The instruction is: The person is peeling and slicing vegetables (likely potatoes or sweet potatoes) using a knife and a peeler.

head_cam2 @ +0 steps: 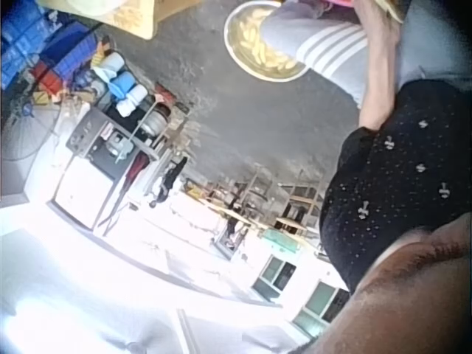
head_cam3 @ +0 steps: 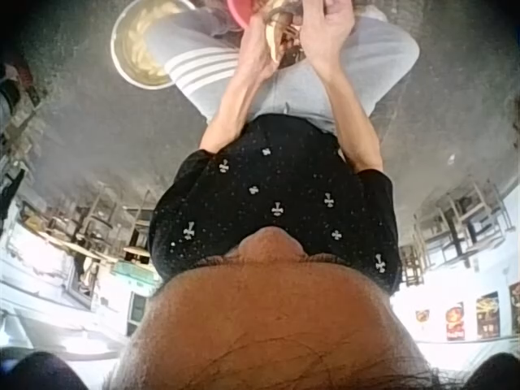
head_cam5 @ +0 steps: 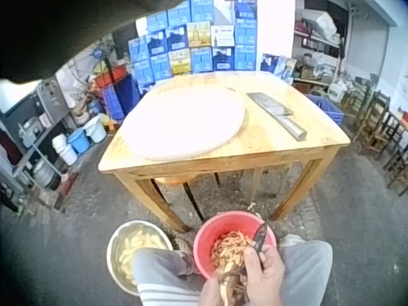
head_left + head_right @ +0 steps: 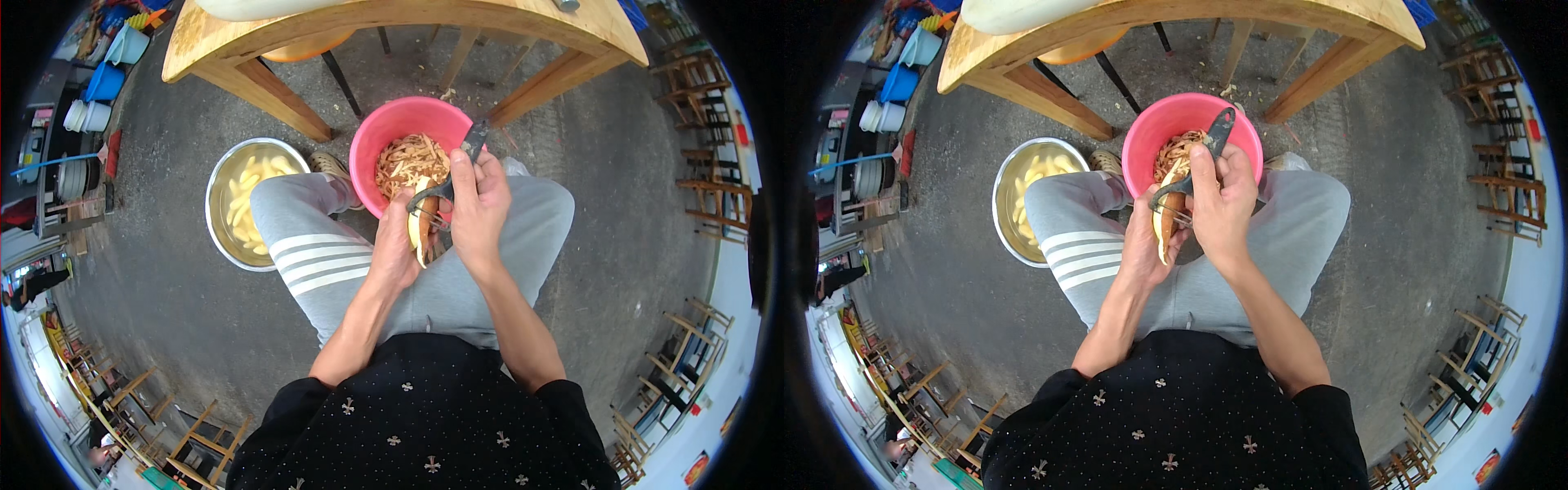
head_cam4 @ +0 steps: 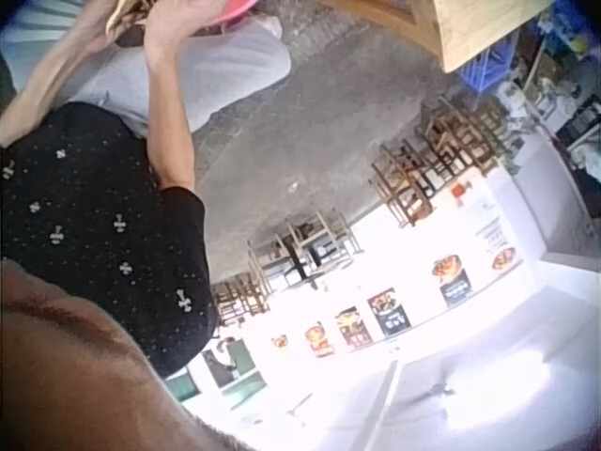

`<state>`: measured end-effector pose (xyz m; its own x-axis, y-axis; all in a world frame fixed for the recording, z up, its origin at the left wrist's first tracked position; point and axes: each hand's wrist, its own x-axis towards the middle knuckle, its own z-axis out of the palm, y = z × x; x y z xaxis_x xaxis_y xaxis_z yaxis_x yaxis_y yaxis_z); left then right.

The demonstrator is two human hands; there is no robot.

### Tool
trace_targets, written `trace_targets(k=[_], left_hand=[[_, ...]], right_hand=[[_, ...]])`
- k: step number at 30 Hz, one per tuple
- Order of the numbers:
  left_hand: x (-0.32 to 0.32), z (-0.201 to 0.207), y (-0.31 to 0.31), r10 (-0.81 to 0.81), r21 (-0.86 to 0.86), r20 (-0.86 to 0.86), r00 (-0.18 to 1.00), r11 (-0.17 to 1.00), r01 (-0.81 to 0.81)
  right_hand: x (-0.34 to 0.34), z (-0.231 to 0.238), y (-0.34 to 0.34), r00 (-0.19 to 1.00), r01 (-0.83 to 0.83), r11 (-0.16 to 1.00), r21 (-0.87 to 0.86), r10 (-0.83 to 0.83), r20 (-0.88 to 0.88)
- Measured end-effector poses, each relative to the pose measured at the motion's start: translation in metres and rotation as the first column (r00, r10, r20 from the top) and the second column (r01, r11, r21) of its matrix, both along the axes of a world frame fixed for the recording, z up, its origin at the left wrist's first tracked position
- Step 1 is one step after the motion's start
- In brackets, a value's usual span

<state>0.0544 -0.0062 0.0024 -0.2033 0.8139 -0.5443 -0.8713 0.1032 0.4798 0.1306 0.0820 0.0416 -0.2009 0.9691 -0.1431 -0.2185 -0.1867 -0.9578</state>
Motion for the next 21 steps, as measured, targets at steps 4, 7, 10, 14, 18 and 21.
trace_targets(k=[4, 7, 10, 14, 18, 21], left_hand=[[0.0, -0.002, -0.001, 0.023, -0.01, -0.017, 1.0, 1.0, -0.023], [0.0, -0.004, -0.002, 0.028, 0.022, -0.063, 0.998, 0.999, -0.026], [-0.001, -0.008, -0.005, 0.015, 0.027, -0.152, 0.988, 1.0, -0.011], [-0.003, 0.0, -0.004, -0.033, 0.066, -0.142, 0.989, 0.997, 0.043], [-0.003, 0.001, -0.003, -0.034, 0.081, -0.107, 0.994, 0.996, 0.043], [-0.004, 0.0, 0.0, -0.004, 0.071, 0.166, 0.986, 0.997, -0.008]], right_hand=[[0.0, -0.007, 0.005, 0.999, -0.028, 0.998, -0.051, 0.029, 0.027], [-0.004, -0.012, 0.014, 1.0, 0.001, 1.0, 0.005, -0.001, 0.021], [-0.006, -0.018, 0.029, 0.998, 0.018, 0.999, 0.028, -0.02, 0.067], [0.0, -0.048, 0.067, 0.991, 0.061, 0.997, 0.052, -0.067, 0.12], [0.006, -0.055, 0.092, 0.868, -0.036, 0.923, 0.384, -0.162, 0.47], [0.015, -0.058, 0.099, 0.676, -0.402, 0.464, 0.789, -0.431, 0.598]])
